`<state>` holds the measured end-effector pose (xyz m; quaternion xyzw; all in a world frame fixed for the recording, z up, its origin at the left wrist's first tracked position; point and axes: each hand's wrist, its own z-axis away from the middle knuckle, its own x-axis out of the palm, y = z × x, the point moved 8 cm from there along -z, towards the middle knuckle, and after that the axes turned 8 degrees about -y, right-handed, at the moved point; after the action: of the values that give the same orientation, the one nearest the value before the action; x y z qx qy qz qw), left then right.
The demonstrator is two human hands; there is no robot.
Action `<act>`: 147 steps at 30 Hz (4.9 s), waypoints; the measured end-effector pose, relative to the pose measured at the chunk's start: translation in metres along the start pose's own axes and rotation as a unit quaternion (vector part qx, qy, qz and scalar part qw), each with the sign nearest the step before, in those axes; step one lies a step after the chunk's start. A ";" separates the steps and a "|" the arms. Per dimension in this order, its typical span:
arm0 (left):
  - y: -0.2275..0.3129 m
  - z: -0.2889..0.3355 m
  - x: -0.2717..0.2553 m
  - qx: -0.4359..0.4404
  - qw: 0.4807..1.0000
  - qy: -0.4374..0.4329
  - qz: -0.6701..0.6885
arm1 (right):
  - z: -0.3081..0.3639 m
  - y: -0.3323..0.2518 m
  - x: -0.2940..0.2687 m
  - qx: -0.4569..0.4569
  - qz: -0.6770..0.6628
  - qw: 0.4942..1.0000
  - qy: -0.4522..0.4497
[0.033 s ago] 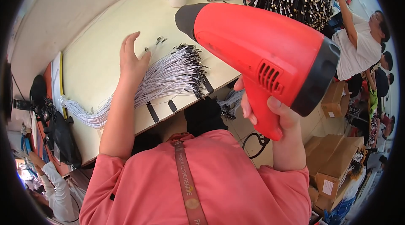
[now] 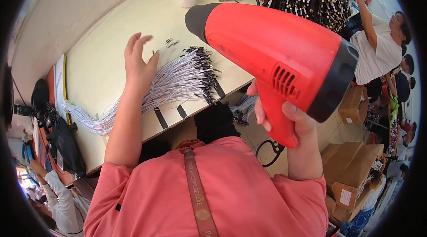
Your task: The person applies heat to the ends of a bundle of white wires on a workbench using a heat gun.
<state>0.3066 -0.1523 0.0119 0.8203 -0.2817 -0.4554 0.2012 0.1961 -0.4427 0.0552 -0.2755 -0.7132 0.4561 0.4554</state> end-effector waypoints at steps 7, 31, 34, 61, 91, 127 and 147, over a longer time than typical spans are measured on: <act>0.026 0.012 0.032 0.146 0.967 -0.209 -0.014 | -0.001 -0.003 0.002 -0.010 0.014 1.000 0.016; -0.007 0.007 0.034 0.027 0.984 -0.174 -0.001 | -0.001 0.004 0.004 -0.008 -0.008 1.000 0.012; -0.005 0.007 0.032 0.047 0.984 -0.170 -0.016 | -0.001 0.003 0.005 -0.010 -0.005 1.000 0.019; -0.017 0.005 0.032 -0.057 0.972 -0.212 0.085 | -0.003 0.006 0.007 -0.008 -0.017 1.000 0.005; -0.009 0.007 0.023 0.019 0.984 -0.161 -0.073 | -0.001 0.014 0.005 0.013 0.000 1.000 0.021; -0.087 0.018 0.036 -0.362 0.723 -0.136 0.573 | -0.105 0.041 0.051 0.058 -0.059 0.992 -0.093; -0.082 0.011 0.032 -0.310 0.794 -0.160 0.497 | -0.110 0.054 0.029 0.088 -0.155 0.978 -0.106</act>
<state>0.3337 -0.1116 -0.0616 0.3763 -0.5228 -0.4802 0.5954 0.2809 -0.3521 0.0371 -0.0710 -0.7485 0.4676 0.4648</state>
